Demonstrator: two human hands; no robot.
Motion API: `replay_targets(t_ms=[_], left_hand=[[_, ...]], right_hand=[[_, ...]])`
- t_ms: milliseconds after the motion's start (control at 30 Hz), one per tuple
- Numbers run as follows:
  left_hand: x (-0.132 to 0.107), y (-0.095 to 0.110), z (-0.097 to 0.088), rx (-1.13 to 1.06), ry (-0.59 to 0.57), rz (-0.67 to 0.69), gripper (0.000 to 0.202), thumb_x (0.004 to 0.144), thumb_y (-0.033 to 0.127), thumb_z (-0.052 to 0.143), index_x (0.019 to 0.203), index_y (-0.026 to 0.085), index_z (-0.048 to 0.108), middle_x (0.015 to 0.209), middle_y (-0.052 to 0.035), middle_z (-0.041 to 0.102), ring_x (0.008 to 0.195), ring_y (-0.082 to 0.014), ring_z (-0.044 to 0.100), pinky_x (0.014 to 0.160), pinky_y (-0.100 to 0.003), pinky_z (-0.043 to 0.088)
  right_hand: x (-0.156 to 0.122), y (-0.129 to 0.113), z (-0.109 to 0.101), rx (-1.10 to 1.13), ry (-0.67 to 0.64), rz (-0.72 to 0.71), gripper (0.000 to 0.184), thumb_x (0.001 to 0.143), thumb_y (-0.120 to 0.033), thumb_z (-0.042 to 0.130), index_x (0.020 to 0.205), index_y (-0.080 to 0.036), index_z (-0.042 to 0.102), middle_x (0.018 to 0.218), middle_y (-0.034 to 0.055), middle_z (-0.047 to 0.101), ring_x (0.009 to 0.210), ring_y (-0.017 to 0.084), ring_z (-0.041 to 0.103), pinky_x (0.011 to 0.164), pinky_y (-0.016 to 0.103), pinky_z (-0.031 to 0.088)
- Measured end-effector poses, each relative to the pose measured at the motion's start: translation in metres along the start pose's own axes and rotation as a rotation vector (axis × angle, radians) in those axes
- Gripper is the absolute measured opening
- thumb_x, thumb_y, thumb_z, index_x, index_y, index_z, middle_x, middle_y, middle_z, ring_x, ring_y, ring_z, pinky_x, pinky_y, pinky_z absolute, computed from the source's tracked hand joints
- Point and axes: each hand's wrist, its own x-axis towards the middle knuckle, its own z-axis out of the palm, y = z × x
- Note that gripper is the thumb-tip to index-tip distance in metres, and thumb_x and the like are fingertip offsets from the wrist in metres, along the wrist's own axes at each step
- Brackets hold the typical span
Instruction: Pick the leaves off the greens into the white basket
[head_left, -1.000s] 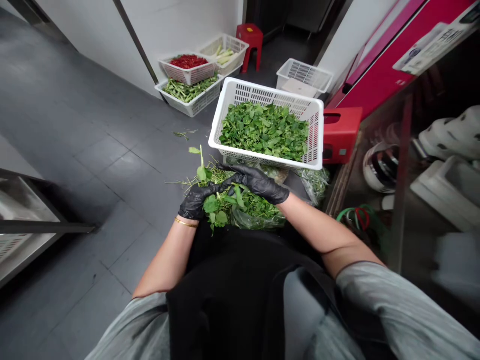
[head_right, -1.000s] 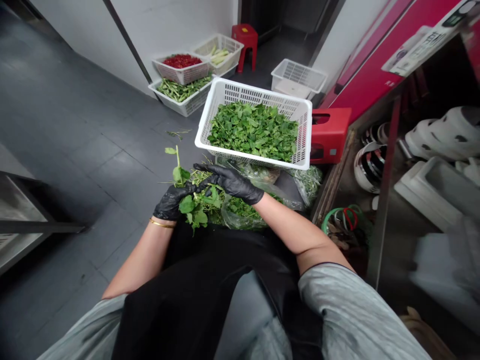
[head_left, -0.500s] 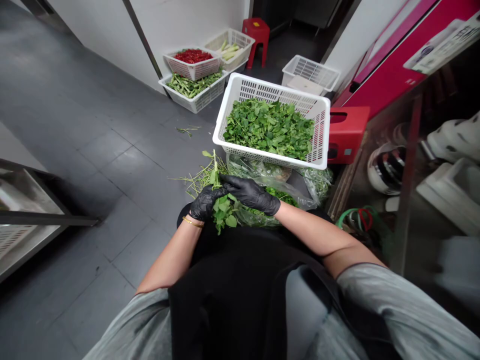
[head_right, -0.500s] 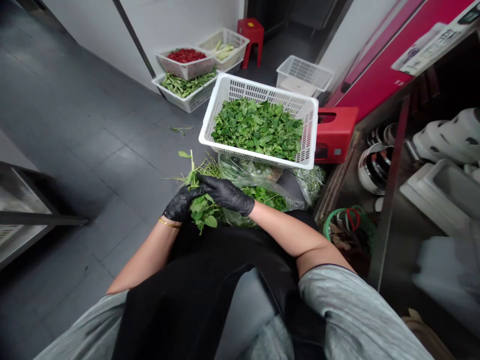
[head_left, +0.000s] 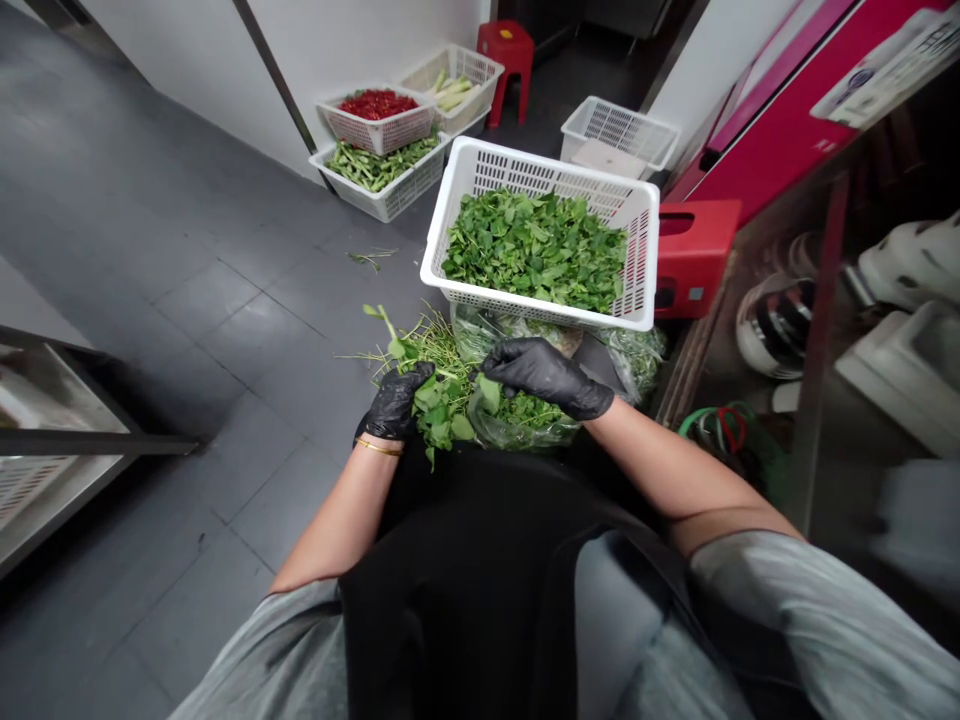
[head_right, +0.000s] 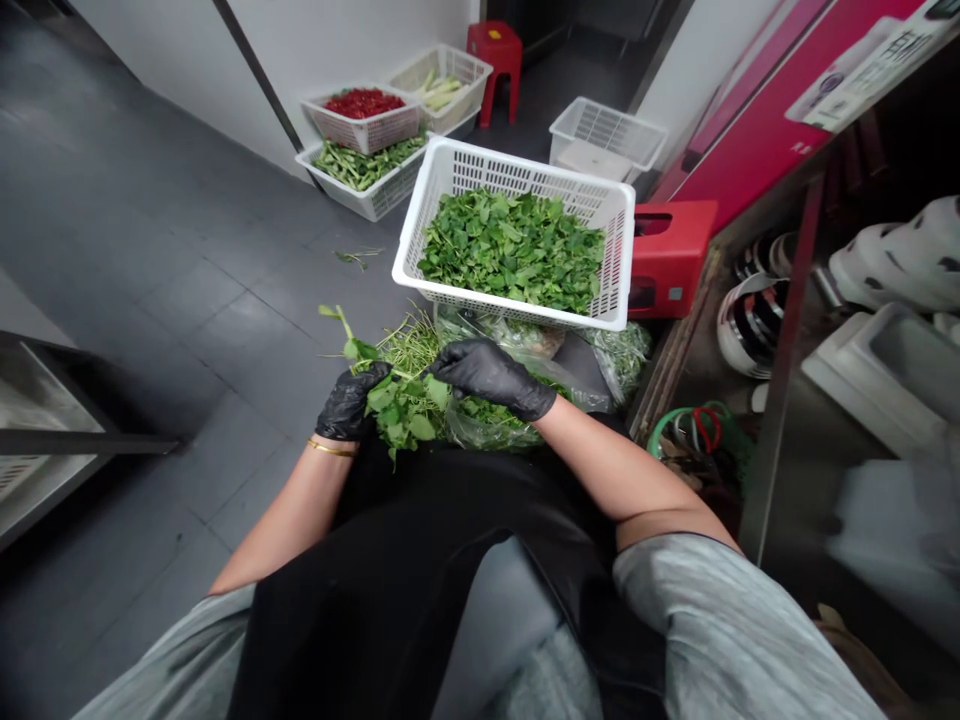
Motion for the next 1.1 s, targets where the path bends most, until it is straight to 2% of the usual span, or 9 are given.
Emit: replay_targets(t_ms=[67, 167, 333, 467, 600, 700, 767, 1000, 1100], left_hand=[[0.002, -0.003, 0.006, -0.052, 0.065, 0.076, 0.03, 0.054, 0.033, 0.091, 0.073, 0.019, 0.071, 0.07, 0.0019, 0.069, 0.066, -0.0154, 0.064, 0.068, -0.03, 0.054], [0.001, -0.007, 0.02, -0.041, 0.123, 0.177, 0.027, 0.059, 0.034, 0.087, 0.076, 0.021, 0.071, 0.075, 0.0022, 0.07, 0.074, -0.0165, 0.066, 0.075, -0.031, 0.054], [-0.007, -0.011, 0.034, 0.036, 0.149, 0.242, 0.024, 0.052, 0.027, 0.087, 0.067, 0.02, 0.068, 0.067, 0.0024, 0.068, 0.065, -0.0148, 0.062, 0.068, -0.029, 0.052], [-0.009, -0.009, 0.028, -0.073, 0.091, 0.103, 0.024, 0.052, 0.029, 0.083, 0.065, 0.021, 0.065, 0.062, 0.0041, 0.064, 0.057, -0.0141, 0.06, 0.061, -0.029, 0.051], [-0.016, -0.002, 0.021, -0.003, -0.111, -0.045, 0.025, 0.049, 0.026, 0.085, 0.064, 0.018, 0.066, 0.06, 0.001, 0.064, 0.058, -0.0172, 0.064, 0.057, -0.03, 0.052], [-0.028, 0.005, 0.025, -0.059, -0.213, -0.153, 0.03, 0.046, 0.024, 0.089, 0.065, 0.015, 0.068, 0.06, -0.0013, 0.066, 0.057, -0.0187, 0.066, 0.058, -0.031, 0.054], [-0.034, 0.007, 0.029, -0.114, -0.234, -0.184, 0.031, 0.047, 0.025, 0.091, 0.065, 0.015, 0.069, 0.06, -0.0017, 0.067, 0.059, -0.0196, 0.067, 0.06, -0.032, 0.056], [-0.038, 0.005, 0.032, 0.043, -0.13, 0.053, 0.031, 0.045, 0.017, 0.094, 0.068, 0.017, 0.073, 0.065, 0.0014, 0.071, 0.059, -0.0145, 0.064, 0.061, -0.027, 0.055], [-0.033, 0.017, 0.023, -0.063, -0.03, 0.114, 0.029, 0.048, 0.019, 0.093, 0.067, 0.017, 0.072, 0.064, 0.0016, 0.07, 0.055, -0.0126, 0.063, 0.057, -0.024, 0.054]], right_hand=[[0.001, 0.003, 0.005, 0.161, 0.082, 0.066, 0.037, 0.076, -0.05, 0.074, 0.086, -0.015, 0.072, 0.078, 0.0025, 0.07, 0.053, 0.011, 0.056, 0.053, 0.024, 0.043], [0.012, 0.012, 0.025, 0.2, 0.161, 0.087, 0.045, 0.073, -0.056, 0.077, 0.086, -0.014, 0.069, 0.071, 0.0006, 0.066, 0.054, 0.011, 0.056, 0.052, 0.023, 0.043], [0.028, 0.022, 0.044, 0.185, 0.05, 0.037, 0.047, 0.071, -0.059, 0.079, 0.083, -0.014, 0.069, 0.072, 0.0, 0.066, 0.061, 0.011, 0.055, 0.055, 0.023, 0.044], [0.03, 0.023, 0.033, 0.168, -0.092, 0.013, 0.043, 0.067, -0.054, 0.082, 0.073, -0.014, 0.068, 0.064, -0.0022, 0.062, 0.059, 0.011, 0.051, 0.055, 0.024, 0.043], [0.023, 0.019, 0.016, 0.108, -0.284, 0.033, 0.034, 0.072, -0.048, 0.081, 0.072, -0.016, 0.069, 0.058, -0.0044, 0.057, 0.053, 0.01, 0.048, 0.051, 0.023, 0.041], [0.016, 0.022, 0.008, 0.175, -0.411, -0.017, 0.03, 0.072, -0.044, 0.083, 0.077, -0.015, 0.074, 0.071, -0.0006, 0.067, 0.065, 0.012, 0.058, 0.063, 0.025, 0.05], [0.011, 0.027, 0.008, 0.241, -0.424, -0.013, 0.035, 0.072, -0.047, 0.083, 0.081, -0.015, 0.075, 0.079, 0.0014, 0.071, 0.074, 0.015, 0.063, 0.072, 0.027, 0.053], [-0.001, 0.03, 0.01, 0.147, -0.316, -0.004, 0.046, 0.074, -0.057, 0.082, 0.085, -0.013, 0.074, 0.083, 0.0021, 0.071, 0.081, 0.017, 0.063, 0.077, 0.029, 0.052], [-0.021, 0.029, 0.006, 0.258, -0.335, 0.0, 0.047, 0.076, -0.059, 0.08, 0.087, -0.013, 0.074, 0.088, 0.0052, 0.074, 0.083, 0.018, 0.067, 0.078, 0.03, 0.053]])
